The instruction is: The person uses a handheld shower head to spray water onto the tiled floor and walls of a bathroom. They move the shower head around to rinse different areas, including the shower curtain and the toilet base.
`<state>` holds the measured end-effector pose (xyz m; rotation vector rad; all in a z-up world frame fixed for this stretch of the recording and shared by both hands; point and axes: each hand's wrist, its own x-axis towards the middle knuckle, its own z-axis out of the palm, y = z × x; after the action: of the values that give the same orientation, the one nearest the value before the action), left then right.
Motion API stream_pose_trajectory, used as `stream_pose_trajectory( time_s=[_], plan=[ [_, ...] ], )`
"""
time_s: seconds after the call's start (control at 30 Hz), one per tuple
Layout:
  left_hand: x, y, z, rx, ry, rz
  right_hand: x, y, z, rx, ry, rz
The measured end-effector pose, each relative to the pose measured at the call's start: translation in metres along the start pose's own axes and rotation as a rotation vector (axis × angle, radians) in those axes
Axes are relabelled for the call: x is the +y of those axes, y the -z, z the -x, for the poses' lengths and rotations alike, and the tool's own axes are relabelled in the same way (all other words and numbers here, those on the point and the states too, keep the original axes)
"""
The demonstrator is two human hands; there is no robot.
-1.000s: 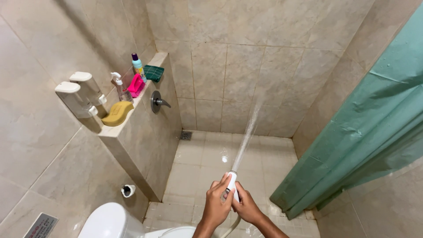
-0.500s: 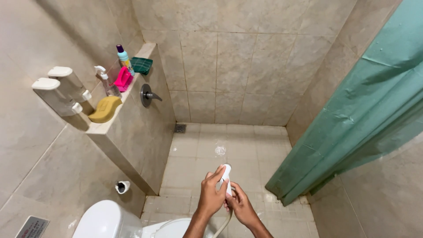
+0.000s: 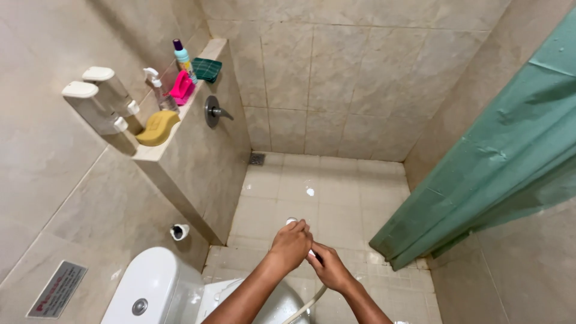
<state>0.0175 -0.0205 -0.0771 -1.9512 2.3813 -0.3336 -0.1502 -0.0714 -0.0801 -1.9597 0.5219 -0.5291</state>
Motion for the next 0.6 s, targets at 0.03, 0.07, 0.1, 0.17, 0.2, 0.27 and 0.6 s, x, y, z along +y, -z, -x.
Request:
stream_pose_trajectory(
  time_s=[0.03,0.07,0.1,0.17,0.2,0.27,0.6],
  plan=[
    [-0.001,0.003,-0.001,-0.004,0.007,0.001,-0.012,0.002,-0.001,-0.007,0.000,-0.003],
    [-0.003,0.006,-0.002,-0.077,0.014,-0.008,-0.024,0.003,-0.003,-0.035,-0.069,0.012],
    [-0.005,0.009,-0.004,-0.150,0.022,-0.017,-0.036,0.005,-0.005,-0.063,-0.136,0.027],
    [-0.008,0.022,0.005,-0.170,0.012,0.022,-0.043,0.007,-0.006,-0.102,-0.164,0.044],
    [-0.010,0.028,0.009,-0.188,-0.006,0.061,-0.046,0.008,-0.006,-0.132,-0.194,0.063],
    [-0.011,0.017,0.022,-0.097,-0.019,0.088,-0.036,0.005,-0.003,-0.164,-0.205,0.058],
    [-0.021,0.013,0.068,0.003,0.052,0.334,-0.036,-0.007,-0.004,-0.312,-0.150,-0.038]
  ],
)
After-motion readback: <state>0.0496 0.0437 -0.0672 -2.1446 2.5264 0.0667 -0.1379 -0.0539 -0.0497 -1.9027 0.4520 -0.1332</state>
